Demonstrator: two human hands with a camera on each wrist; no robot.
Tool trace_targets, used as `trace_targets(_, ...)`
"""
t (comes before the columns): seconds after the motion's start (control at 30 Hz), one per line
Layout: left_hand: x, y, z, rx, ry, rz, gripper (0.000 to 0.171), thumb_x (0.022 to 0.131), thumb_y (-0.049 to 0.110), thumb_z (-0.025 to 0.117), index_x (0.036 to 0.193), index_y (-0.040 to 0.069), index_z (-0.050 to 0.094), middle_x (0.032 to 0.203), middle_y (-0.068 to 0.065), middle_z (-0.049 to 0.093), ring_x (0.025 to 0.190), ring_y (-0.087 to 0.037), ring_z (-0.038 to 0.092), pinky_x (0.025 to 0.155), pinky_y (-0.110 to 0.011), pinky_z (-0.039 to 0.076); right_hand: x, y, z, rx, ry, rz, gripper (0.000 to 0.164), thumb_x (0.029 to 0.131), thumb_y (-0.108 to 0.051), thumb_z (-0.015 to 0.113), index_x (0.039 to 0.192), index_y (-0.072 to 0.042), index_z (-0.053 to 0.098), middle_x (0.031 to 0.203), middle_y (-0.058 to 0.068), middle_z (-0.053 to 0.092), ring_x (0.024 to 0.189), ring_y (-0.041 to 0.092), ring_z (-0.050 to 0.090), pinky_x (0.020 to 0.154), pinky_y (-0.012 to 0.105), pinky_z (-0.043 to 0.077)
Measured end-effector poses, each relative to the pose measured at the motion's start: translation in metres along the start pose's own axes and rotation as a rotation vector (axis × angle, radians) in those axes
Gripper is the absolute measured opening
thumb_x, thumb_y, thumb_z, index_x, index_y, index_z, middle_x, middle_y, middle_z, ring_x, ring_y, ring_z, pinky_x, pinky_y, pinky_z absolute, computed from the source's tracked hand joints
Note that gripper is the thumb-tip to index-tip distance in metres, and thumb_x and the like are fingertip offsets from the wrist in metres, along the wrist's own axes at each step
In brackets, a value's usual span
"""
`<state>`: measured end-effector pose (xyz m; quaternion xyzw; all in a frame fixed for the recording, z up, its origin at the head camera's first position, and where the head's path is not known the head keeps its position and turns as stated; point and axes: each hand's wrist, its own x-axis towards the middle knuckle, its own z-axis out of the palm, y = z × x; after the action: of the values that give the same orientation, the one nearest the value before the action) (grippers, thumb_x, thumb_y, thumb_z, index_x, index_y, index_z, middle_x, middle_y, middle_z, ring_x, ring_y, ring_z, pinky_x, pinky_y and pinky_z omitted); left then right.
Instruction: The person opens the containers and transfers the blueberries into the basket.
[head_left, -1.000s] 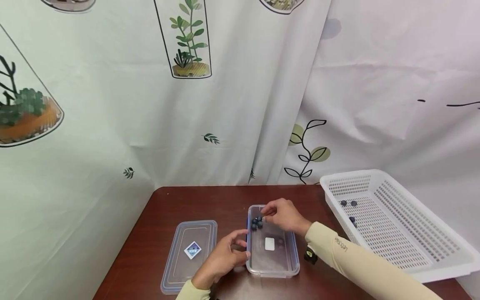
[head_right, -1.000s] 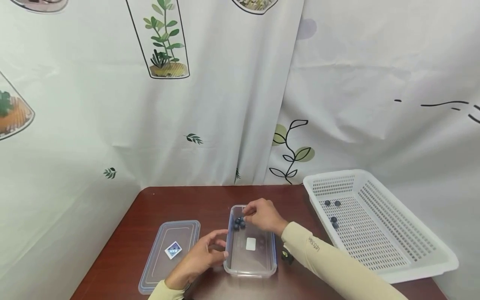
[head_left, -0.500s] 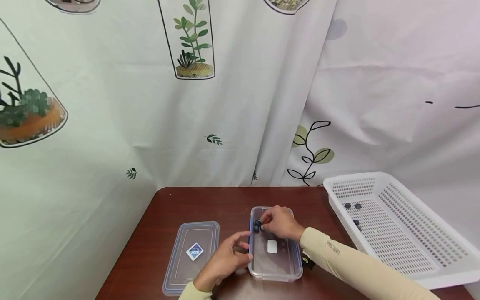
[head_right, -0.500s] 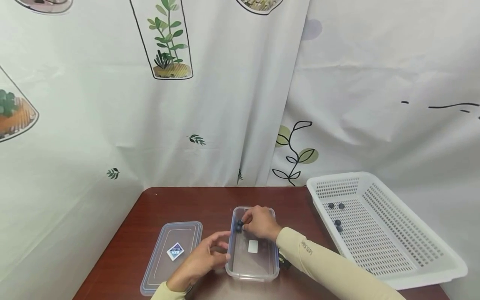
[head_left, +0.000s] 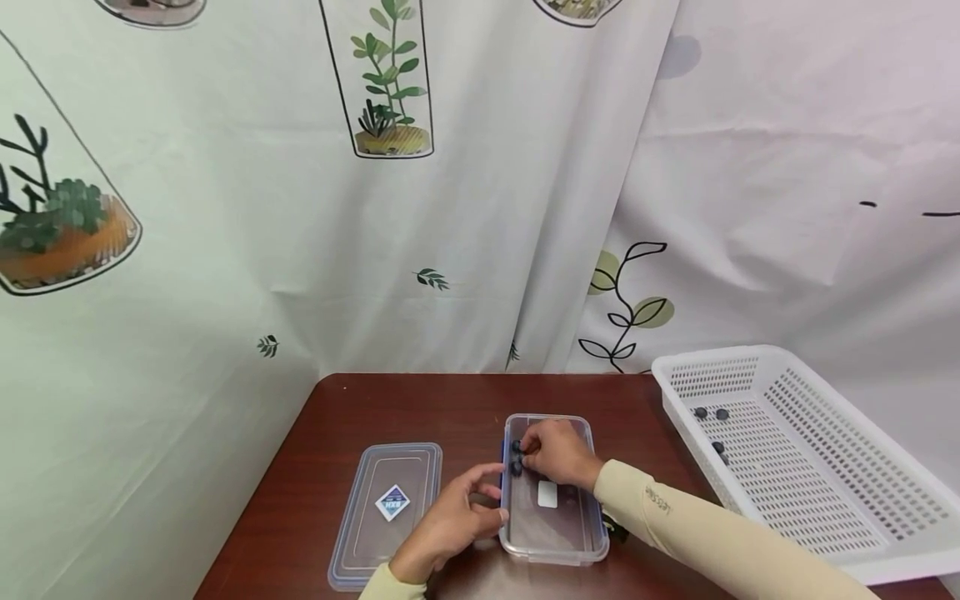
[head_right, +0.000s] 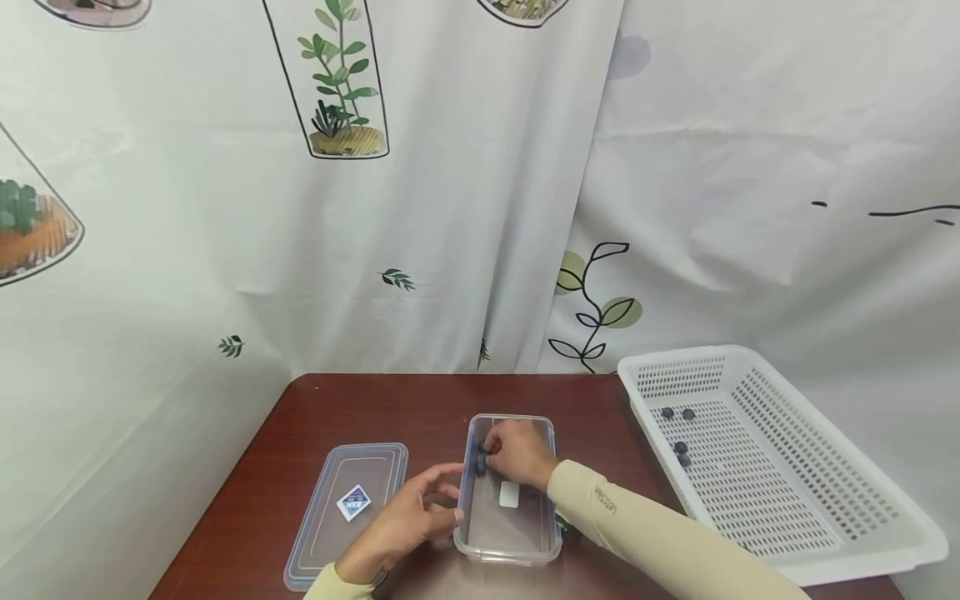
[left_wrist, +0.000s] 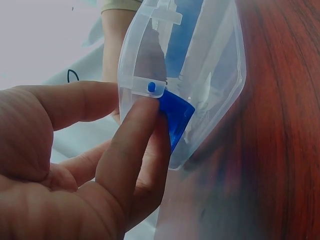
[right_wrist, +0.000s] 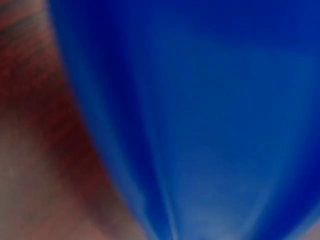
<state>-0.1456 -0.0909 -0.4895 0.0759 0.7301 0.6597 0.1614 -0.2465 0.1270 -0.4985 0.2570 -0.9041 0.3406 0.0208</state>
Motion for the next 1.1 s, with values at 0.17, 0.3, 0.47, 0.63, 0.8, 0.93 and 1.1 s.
trace_targets(0.17, -0.001, 0.001, 0.0, -0.001, -0.007, 0.002, 0.068, 0.086, -0.003, 0.075, 0.15, 0.001, 0.053, 0.116, -0.018, 0.063, 0.092, -0.02, 0.066, 0.074, -0.028, 0.058, 0.0, 0.002, 0.003, 0.005, -0.025, -0.021, 0.011, 0.081, -0.001, 0.084, 0.088, -0.009, 0.081, 0.082, -0.002, 0.077, 0.073, 0.003, 0.068, 0.066, 0.024, 0.057)
trace_targets(0.3, -0.002, 0.002, -0.001, 0.0, -0.012, 0.004, 0.068, 0.086, -0.003, 0.075, 0.15, 0.001, 0.053, 0.115, -0.018, 0.062, 0.091, -0.02, 0.067, 0.073, -0.027, 0.058, 0.0, 0.002, 0.002, 0.024, -0.036, -0.038, 0.012, 0.081, 0.001, 0.083, 0.089, -0.007, 0.082, 0.083, 0.0, 0.079, 0.074, 0.003, 0.068, 0.065, 0.024, 0.057)
trace_targets(0.47, -0.001, 0.002, -0.001, 0.002, -0.016, 0.012, 0.068, 0.086, -0.003, 0.075, 0.15, 0.001, 0.053, 0.116, -0.018, 0.062, 0.09, -0.02, 0.067, 0.073, -0.026, 0.058, 0.0, 0.002, 0.002, 0.02, -0.034, -0.048, 0.012, 0.081, 0.001, 0.083, 0.088, -0.008, 0.082, 0.082, -0.001, 0.079, 0.073, 0.004, 0.068, 0.065, 0.025, 0.057)
trace_targets(0.63, 0.0, -0.001, 0.0, 0.001, -0.014, -0.001, 0.069, 0.086, -0.002, 0.075, 0.151, 0.002, 0.052, 0.117, -0.018, 0.062, 0.091, -0.019, 0.067, 0.073, -0.028, 0.058, -0.001, 0.002, 0.002, 0.034, -0.029, -0.041, 0.012, 0.083, 0.0, 0.081, 0.09, -0.01, 0.082, 0.082, -0.003, 0.078, 0.072, 0.002, 0.066, 0.064, 0.024, 0.056)
trace_targets(0.8, 0.001, -0.003, 0.001, -0.011, -0.01, 0.003, 0.07, 0.086, -0.003, 0.075, 0.152, 0.002, 0.052, 0.116, -0.018, 0.061, 0.091, -0.018, 0.066, 0.073, -0.029, 0.059, 0.0, 0.001, -0.002, 0.082, 0.01, -0.03, 0.013, 0.083, -0.002, 0.082, 0.093, -0.01, 0.082, 0.085, -0.001, 0.079, 0.075, 0.002, 0.07, 0.066, 0.021, 0.057)
trace_targets(0.93, 0.001, -0.002, 0.0, -0.007, -0.006, 0.002, 0.07, 0.086, -0.003, 0.075, 0.152, 0.002, 0.052, 0.115, -0.017, 0.06, 0.089, -0.018, 0.066, 0.072, -0.028, 0.058, 0.0, -0.003, -0.013, 0.128, 0.047, -0.008, 0.013, 0.085, -0.004, 0.084, 0.097, -0.009, 0.082, 0.089, 0.0, 0.08, 0.078, 0.006, 0.074, 0.066, 0.021, 0.058)
trace_targets(1.1, 0.001, -0.003, -0.001, 0.003, 0.003, 0.007, 0.069, 0.086, -0.002, 0.075, 0.151, 0.002, 0.053, 0.116, -0.019, 0.061, 0.089, -0.019, 0.065, 0.072, -0.029, 0.058, 0.0, -0.003, -0.032, 0.182, 0.071, 0.045, 0.014, 0.088, -0.006, 0.084, 0.101, -0.009, 0.082, 0.094, 0.0, 0.08, 0.083, 0.01, 0.075, 0.068, 0.022, 0.06)
